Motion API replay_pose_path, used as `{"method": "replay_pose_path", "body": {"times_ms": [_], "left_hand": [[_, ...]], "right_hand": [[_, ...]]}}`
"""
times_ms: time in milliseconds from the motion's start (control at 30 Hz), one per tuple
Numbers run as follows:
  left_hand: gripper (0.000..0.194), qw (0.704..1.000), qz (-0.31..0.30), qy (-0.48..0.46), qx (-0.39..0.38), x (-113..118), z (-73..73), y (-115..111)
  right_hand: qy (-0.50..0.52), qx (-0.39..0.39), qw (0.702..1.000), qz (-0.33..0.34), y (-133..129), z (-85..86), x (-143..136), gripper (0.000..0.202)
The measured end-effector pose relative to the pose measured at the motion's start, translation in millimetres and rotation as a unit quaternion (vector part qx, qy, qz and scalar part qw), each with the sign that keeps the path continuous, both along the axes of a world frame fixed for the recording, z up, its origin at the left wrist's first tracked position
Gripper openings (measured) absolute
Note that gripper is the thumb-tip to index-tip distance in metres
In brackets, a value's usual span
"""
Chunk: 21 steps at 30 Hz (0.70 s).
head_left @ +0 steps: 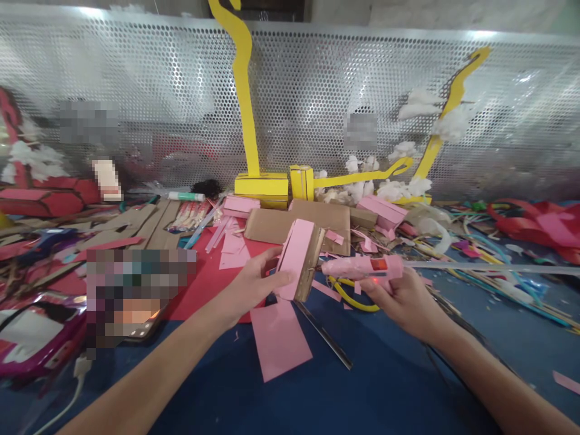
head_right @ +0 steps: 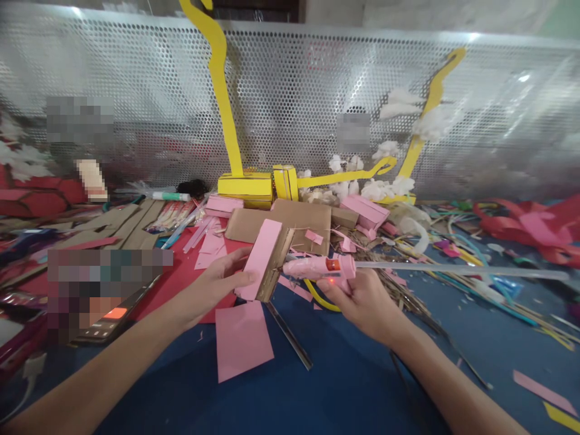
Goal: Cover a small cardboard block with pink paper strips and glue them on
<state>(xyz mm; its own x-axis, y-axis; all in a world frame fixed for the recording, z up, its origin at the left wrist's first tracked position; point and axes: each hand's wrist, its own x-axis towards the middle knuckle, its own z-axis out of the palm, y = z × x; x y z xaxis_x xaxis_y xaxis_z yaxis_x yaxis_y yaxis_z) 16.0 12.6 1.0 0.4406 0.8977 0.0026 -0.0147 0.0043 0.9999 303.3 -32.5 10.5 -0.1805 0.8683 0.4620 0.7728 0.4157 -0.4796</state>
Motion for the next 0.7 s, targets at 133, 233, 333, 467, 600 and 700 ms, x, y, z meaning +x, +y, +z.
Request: {"method": "replay_pose_path", "body": {"times_ms": [133,233,333,467,600,700], "left_hand": [[0.058,1.000,-0.020,0.001,0.000,0.1,0.2,-0.2],[0.059,1.000,-0.029,0.000,0.003,0.2,-0.9,0.5],[0.058,1.000,-0.031,-0.007,-0.002,0.1,-2.9,1.5],[0.056,1.000,-0.022,-0.012,-0.002,-0.3,-4.6,2.2],[0.059,1.000,-0.022,0.002,0.001,-0.5,-4.8,2.6],[0.062,1.000,-0.028,-0.001,0.004,-0.6,-5.7,2.8]], "right_hand": [[-0.015,-0.001,0.998,-0.062,2.4,-7.2,1.8,0.072],[-0.005,0.013,0.996,-0.086,4.4,-10.8,3.8,0.072],[-0.001,0.007,0.998,-0.065,4.3,-10.6,5.1,0.066],[-0.016,-0.009,1.000,-0.022,2.4,-9.1,4.1,0.058],[-0.021,-0.006,0.999,-0.041,2.6,-10.2,2.0,0.062],[-0.009,-0.008,0.997,-0.080,3.8,-10.8,1.8,0.067]]}}
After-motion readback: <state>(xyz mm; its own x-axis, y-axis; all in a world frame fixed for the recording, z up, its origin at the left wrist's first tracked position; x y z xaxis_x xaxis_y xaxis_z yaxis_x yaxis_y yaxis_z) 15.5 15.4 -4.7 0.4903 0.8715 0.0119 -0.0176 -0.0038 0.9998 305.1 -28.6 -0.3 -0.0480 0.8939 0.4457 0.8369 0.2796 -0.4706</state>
